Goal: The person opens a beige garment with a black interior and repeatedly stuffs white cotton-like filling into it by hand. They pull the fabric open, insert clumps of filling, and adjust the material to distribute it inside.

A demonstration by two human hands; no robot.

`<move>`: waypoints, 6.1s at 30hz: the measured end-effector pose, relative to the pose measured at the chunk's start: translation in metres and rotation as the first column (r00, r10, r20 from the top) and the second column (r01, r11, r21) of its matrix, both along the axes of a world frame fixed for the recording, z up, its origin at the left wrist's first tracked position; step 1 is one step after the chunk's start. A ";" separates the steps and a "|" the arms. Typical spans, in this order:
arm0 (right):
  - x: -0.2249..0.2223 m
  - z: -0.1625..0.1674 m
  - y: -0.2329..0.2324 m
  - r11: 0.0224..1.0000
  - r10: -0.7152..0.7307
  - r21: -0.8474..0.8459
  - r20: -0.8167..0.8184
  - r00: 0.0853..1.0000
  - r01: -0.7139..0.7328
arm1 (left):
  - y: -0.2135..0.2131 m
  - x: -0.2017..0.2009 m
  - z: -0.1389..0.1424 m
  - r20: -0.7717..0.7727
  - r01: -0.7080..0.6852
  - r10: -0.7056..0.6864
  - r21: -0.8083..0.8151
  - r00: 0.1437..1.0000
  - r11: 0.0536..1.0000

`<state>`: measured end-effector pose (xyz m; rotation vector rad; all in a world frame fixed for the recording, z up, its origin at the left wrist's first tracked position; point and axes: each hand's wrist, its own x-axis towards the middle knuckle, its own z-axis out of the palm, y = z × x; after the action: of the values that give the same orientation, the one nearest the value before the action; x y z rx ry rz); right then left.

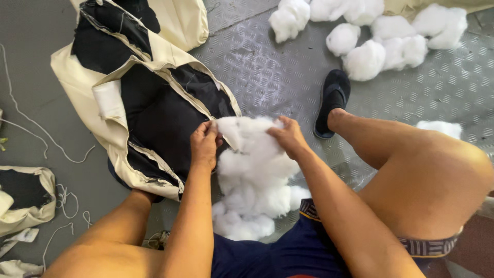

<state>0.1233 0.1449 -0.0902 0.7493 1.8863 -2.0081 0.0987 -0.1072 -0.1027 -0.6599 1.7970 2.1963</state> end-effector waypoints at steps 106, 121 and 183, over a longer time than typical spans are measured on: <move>-0.031 0.064 -0.045 0.943 0.127 0.325 -0.172 0.977 -0.065 | -0.013 0.004 0.045 -0.264 -0.479 0.458 -0.017 0.849 0.878; -0.022 0.060 -0.085 0.952 0.165 -0.219 -0.227 0.960 -0.216 | -0.004 0.010 0.038 -0.469 -0.402 0.092 -0.619 0.878 0.675; -0.023 0.030 -0.032 0.950 0.293 0.129 -0.058 0.954 -0.284 | -0.059 -0.013 0.051 -0.384 -0.440 0.369 -0.114 0.846 0.891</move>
<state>0.1004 0.1127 -0.0603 0.3980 2.0388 -1.7788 0.0859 -0.1658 -0.0517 -0.7915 2.2571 2.5651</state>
